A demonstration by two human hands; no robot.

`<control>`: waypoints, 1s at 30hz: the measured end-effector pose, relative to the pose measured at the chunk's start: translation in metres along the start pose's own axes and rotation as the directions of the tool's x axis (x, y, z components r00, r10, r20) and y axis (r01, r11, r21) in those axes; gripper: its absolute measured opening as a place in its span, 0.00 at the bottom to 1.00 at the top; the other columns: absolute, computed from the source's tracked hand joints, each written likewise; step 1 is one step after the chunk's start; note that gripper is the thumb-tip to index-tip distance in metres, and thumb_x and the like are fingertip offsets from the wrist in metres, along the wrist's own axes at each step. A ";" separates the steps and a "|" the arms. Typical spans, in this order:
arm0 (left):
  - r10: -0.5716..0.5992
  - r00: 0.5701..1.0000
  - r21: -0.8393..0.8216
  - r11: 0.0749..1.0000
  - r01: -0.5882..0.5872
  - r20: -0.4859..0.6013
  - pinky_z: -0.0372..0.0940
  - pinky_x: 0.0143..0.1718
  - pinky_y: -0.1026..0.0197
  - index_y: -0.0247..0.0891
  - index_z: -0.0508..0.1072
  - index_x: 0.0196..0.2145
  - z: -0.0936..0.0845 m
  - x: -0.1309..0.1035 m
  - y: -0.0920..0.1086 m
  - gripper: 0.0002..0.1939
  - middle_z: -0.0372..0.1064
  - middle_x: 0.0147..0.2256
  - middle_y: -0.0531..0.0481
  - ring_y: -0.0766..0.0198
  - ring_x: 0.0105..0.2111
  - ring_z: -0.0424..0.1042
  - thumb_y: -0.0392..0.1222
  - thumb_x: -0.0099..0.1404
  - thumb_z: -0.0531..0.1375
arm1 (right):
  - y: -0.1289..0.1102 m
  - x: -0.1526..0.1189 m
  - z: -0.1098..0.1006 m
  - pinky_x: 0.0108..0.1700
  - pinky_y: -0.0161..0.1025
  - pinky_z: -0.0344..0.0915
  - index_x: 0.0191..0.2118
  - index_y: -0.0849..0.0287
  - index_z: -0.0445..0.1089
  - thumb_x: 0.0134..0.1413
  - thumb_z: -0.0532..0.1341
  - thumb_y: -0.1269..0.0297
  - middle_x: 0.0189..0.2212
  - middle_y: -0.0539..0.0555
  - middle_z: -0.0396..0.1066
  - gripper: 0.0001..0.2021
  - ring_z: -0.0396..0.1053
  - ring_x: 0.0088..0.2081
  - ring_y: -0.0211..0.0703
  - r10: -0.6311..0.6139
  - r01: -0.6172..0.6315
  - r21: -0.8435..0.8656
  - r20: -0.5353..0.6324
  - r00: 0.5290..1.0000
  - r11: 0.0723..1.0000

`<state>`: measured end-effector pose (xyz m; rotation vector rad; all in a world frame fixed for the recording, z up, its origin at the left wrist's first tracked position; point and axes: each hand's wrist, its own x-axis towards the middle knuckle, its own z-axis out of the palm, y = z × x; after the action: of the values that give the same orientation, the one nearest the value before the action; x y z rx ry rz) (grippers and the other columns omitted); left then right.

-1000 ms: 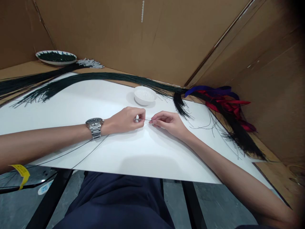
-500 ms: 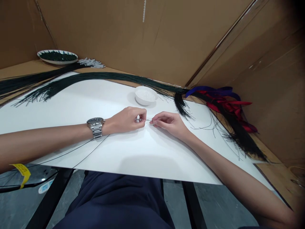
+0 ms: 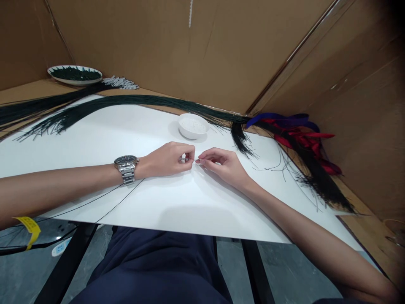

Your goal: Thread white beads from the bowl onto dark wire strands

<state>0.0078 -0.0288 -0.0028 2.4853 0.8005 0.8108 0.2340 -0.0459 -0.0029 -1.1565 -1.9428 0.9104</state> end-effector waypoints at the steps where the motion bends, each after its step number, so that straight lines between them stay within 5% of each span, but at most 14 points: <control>1: 0.001 1.000 0.000 1.000 -0.001 0.000 0.56 0.29 0.65 0.37 0.71 0.31 0.000 0.000 0.000 0.03 0.69 0.27 0.56 0.70 0.25 0.64 0.33 0.62 0.57 | 0.000 0.000 0.001 0.37 0.39 0.65 0.37 0.58 0.76 0.56 0.64 0.62 0.34 0.54 0.79 0.06 0.75 0.37 0.45 -0.005 0.005 -0.004 0.000 1.000 1.000; 17: 0.003 1.000 -0.010 1.000 -0.003 0.007 0.54 0.27 0.66 0.36 0.71 0.31 0.001 0.001 -0.001 0.03 0.68 0.26 0.56 0.71 0.24 0.62 0.34 0.63 0.58 | 0.001 0.000 0.004 0.36 0.37 0.65 0.37 0.58 0.77 0.56 0.64 0.65 0.34 0.52 0.78 0.05 0.74 0.36 0.42 -0.044 0.044 -0.001 0.011 0.999 0.999; 30: 0.027 0.999 -0.013 1.000 -0.027 0.022 0.55 0.28 0.66 0.36 0.71 0.31 -0.001 0.001 0.000 0.04 0.67 0.26 0.57 0.71 0.25 0.61 0.32 0.62 0.57 | -0.004 -0.006 0.006 0.35 0.36 0.67 0.40 0.57 0.77 0.60 0.62 0.68 0.33 0.51 0.79 0.07 0.73 0.32 0.39 -0.240 0.226 -0.237 -0.031 0.970 0.945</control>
<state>0.0079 -0.0283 -0.0012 2.4941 0.7535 0.7939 0.2296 -0.0535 -0.0041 -1.0383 -2.1244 0.5285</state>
